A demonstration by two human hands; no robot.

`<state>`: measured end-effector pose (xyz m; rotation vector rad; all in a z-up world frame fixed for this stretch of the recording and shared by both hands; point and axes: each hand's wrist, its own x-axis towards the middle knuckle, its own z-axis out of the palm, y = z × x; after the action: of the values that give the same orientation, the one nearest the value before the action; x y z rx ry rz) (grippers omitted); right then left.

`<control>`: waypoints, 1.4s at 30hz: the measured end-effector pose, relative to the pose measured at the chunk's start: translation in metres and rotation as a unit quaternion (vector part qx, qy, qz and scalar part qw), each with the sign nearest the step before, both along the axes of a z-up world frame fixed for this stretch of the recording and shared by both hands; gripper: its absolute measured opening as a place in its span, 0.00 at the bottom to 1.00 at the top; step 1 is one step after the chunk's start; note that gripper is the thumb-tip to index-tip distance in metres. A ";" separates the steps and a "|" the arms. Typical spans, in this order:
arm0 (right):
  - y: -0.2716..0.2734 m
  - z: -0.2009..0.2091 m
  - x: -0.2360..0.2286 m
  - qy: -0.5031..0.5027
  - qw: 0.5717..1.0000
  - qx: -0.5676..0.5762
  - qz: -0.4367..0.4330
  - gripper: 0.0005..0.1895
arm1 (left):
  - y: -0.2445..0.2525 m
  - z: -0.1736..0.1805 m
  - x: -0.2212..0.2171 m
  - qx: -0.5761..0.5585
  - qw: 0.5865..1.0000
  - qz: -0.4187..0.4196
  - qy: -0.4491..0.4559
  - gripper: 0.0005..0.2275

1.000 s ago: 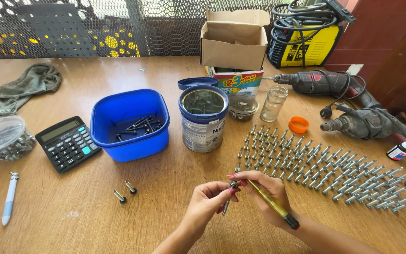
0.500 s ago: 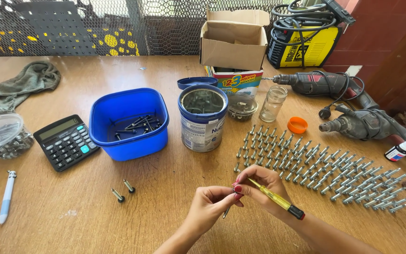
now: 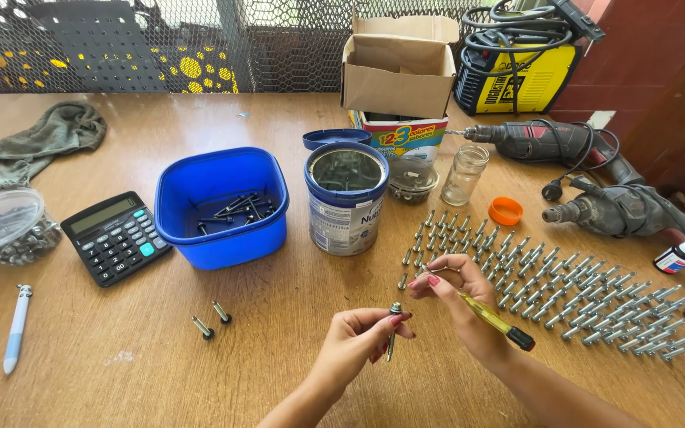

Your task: Assembling metal bolts with washers on a workshop table

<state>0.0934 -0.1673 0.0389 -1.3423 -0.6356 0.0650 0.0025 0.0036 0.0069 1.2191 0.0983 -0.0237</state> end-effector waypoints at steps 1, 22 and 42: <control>-0.001 0.001 -0.001 0.000 1.000 -0.001 0.001 0.10 | 0.000 -0.001 0.000 -0.001 1.000 0.001 0.000 0.10; 0.000 -0.011 -0.007 -0.031 0.994 -0.013 0.103 0.09 | 0.003 0.004 -0.003 -0.062 0.998 -0.002 -0.002 0.14; -0.003 -0.012 -0.001 -0.126 0.987 -0.031 0.099 0.07 | 0.003 0.003 -0.004 -0.087 0.996 -0.016 0.008 0.13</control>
<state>0.0929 -0.1705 0.0273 -1.3554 -0.9877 0.0779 -0.0019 0.0069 0.0099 1.0465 0.0891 -0.0682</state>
